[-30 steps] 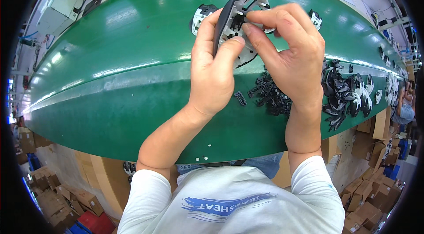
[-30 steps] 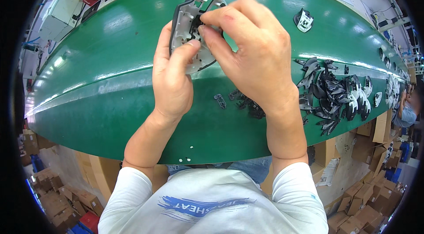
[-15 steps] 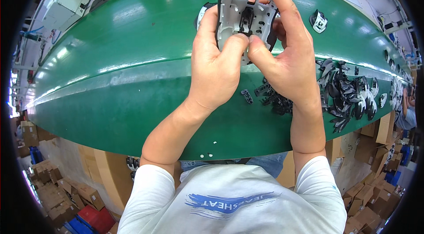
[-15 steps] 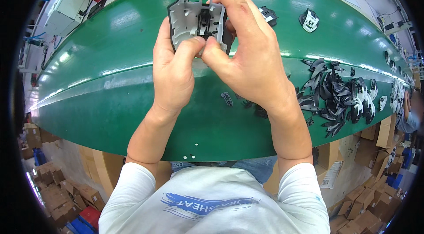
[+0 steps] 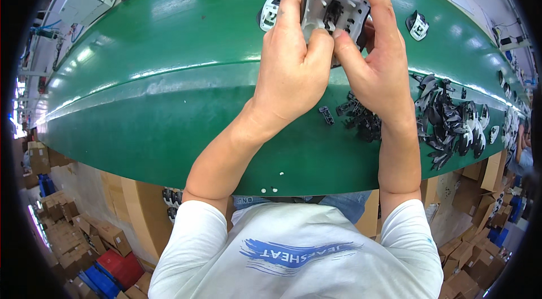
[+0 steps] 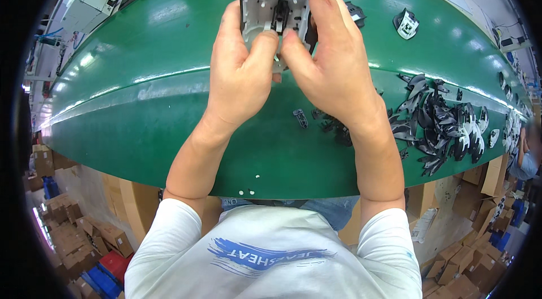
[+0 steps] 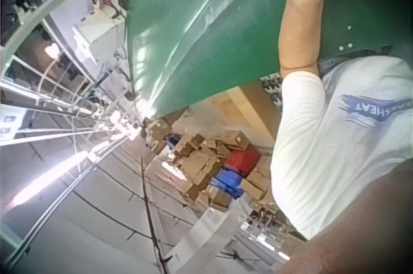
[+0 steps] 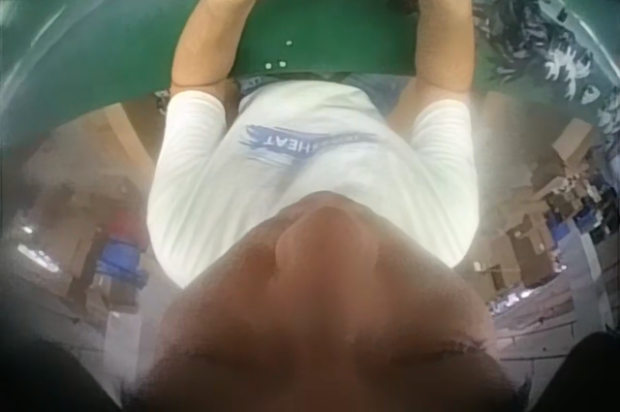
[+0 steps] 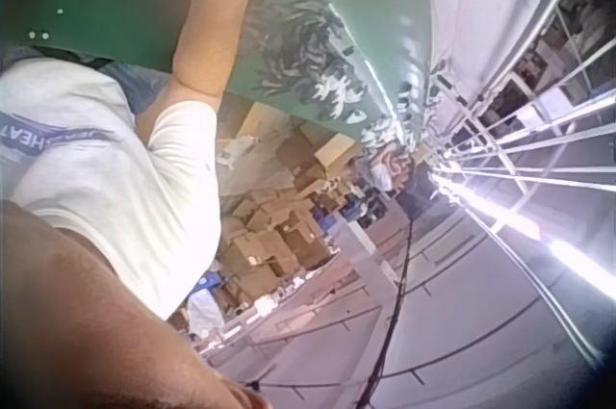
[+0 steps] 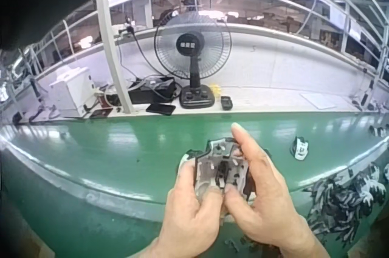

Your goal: The person assembles computer mouse components by attaching small plastic pieces into mouse bases by hand and placing the assembled bases into a cardboard box.

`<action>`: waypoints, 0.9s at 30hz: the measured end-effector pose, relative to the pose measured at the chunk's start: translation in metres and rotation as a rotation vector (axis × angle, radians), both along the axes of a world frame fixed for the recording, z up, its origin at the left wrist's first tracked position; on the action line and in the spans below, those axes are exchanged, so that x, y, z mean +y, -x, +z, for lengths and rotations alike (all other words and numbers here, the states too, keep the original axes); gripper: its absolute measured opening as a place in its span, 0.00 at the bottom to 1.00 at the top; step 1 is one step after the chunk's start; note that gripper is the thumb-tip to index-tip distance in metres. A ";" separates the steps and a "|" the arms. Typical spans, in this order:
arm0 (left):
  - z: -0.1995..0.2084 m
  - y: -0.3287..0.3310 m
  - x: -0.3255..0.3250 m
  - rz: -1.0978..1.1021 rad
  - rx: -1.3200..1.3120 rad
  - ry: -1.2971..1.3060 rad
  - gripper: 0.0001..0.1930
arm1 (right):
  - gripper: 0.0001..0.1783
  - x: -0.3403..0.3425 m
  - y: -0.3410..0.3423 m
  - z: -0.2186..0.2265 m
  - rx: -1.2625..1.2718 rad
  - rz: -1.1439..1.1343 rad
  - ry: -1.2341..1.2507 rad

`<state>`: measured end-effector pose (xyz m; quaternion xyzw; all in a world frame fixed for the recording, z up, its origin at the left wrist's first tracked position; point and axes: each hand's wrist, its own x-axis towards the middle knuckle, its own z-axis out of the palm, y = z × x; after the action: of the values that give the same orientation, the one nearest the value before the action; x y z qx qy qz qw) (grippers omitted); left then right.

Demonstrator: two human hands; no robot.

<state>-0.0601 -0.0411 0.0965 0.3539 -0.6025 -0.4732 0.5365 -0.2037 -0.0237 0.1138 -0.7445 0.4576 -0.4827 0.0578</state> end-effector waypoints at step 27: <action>-0.035 -0.155 0.137 -0.317 0.669 -0.558 0.36 | 0.42 0.035 -0.026 -0.005 -0.089 0.871 -0.687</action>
<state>0.0953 0.0958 0.0618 0.2163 -0.2927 -0.7815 0.5067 -0.1781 0.0111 0.1083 -0.7821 0.2357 -0.2682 0.5108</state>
